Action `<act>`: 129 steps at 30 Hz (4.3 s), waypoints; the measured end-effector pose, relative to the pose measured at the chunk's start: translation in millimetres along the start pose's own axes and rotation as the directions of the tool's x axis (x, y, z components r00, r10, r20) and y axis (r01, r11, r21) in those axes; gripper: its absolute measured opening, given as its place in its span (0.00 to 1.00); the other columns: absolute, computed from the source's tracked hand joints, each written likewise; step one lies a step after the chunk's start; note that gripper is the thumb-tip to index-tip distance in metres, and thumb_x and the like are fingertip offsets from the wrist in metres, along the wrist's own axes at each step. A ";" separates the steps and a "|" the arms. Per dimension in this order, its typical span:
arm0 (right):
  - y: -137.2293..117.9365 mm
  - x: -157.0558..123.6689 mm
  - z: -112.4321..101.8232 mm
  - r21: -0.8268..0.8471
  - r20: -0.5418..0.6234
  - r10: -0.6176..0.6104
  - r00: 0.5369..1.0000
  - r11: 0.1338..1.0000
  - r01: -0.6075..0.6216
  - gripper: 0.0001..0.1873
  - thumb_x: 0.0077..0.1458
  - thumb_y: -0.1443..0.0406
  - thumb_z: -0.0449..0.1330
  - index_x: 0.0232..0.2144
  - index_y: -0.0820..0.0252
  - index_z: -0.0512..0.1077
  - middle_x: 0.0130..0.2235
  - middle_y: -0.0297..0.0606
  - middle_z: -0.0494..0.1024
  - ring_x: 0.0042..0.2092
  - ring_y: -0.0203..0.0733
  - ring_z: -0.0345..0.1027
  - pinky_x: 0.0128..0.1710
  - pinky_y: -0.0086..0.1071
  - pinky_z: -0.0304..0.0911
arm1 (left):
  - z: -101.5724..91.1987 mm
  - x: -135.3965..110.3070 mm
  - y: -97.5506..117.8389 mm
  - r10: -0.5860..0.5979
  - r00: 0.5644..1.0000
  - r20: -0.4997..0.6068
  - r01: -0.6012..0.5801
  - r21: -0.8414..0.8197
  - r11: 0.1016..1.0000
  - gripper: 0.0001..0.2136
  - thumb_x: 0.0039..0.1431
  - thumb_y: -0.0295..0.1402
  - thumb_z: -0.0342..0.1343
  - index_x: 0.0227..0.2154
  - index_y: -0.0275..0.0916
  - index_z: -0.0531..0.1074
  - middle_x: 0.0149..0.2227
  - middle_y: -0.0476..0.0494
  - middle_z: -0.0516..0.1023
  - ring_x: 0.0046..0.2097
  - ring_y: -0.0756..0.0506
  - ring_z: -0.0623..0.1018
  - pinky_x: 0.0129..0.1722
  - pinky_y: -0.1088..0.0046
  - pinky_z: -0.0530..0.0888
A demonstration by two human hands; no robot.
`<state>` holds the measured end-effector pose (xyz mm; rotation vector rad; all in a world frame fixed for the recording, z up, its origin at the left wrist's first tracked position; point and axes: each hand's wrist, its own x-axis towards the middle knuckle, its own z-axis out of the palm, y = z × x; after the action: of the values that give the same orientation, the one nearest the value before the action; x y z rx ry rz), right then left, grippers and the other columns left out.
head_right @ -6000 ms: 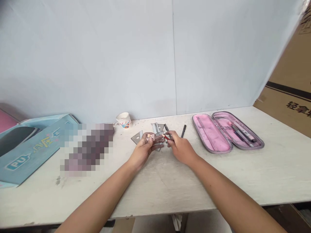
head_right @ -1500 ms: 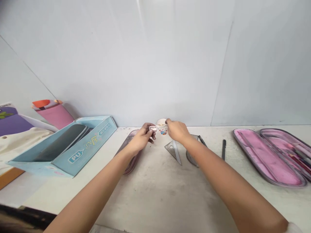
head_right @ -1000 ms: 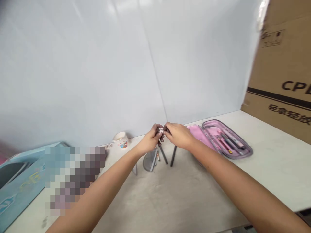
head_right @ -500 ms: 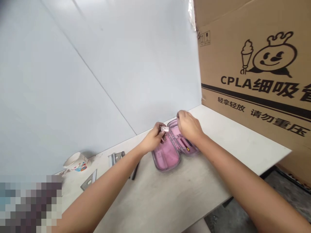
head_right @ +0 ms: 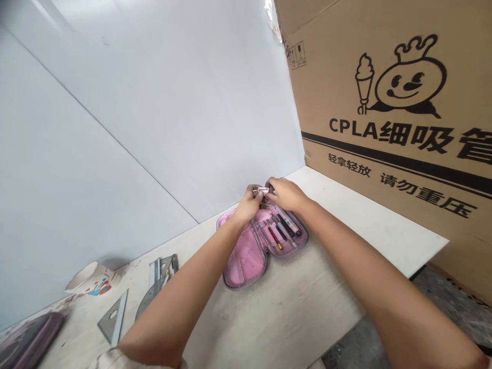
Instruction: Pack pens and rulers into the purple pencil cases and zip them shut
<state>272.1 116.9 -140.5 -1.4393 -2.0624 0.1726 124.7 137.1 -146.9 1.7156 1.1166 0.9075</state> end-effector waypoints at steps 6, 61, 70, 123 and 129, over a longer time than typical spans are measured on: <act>-3.4 6.8 15.3 -0.336 0.060 0.036 0.998 0.942 -0.014 0.14 0.54 0.66 0.51 0.43 0.62 0.67 0.44 0.46 0.71 0.49 0.48 0.59 0.44 0.37 0.55 | -3.1 6.0 -19.2 0.162 0.987 -0.009 -0.107 0.718 0.688 0.13 0.57 0.30 0.46 0.45 0.37 0.64 0.48 0.35 0.67 0.51 0.39 0.64 0.50 0.56 0.62; -175.3 -93.0 72.3 -0.276 -0.382 -0.385 0.840 0.915 0.293 0.09 0.53 0.64 0.51 0.33 0.64 0.68 0.38 0.46 0.70 0.48 0.48 0.57 0.53 0.45 0.50 | -103.5 -189.7 -1.5 -0.184 0.970 -0.158 0.135 -0.276 0.952 0.14 0.47 0.40 0.57 0.30 0.32 0.73 0.30 0.44 0.76 0.37 0.47 0.72 0.44 0.69 0.65; -71.9 -112.7 30.9 -0.427 -0.399 -0.088 0.913 0.899 -0.100 0.11 0.54 0.63 0.51 0.32 0.66 0.70 0.39 0.48 0.70 0.47 0.49 0.58 0.55 0.46 0.44 | -5.4 -134.0 15.8 0.089 0.990 0.109 -0.135 0.554 0.821 0.14 0.56 0.33 0.45 0.40 0.37 0.73 0.43 0.39 0.74 0.47 0.42 0.70 0.51 0.63 0.63; -242.8 -108.7 88.1 -0.352 0.165 -0.370 0.914 0.844 0.405 0.12 0.59 0.68 0.42 0.37 0.63 0.65 0.32 0.41 0.76 0.37 0.41 0.68 0.51 0.38 0.46 | -163.3 -308.5 -28.8 0.392 0.918 -0.060 -0.087 0.934 0.347 0.19 0.59 0.25 0.38 0.54 0.35 0.56 0.55 0.34 0.61 0.59 0.40 0.58 0.57 0.57 0.56; -226.0 -119.9 82.7 -0.297 0.078 -0.455 0.887 0.839 0.457 0.12 0.58 0.69 0.45 0.37 0.60 0.67 0.33 0.37 0.76 0.37 0.40 0.67 0.52 0.39 0.44 | -141.1 -298.0 -22.3 0.134 0.991 0.016 -0.058 0.946 0.320 0.15 0.58 0.25 0.39 0.45 0.40 0.64 0.37 0.39 0.73 0.39 0.42 0.73 0.38 0.66 0.68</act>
<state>71.1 -60.9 -157.6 -1.0591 -2.4506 -0.3594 -106.9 -98.6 -151.0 2.7444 1.8219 0.2791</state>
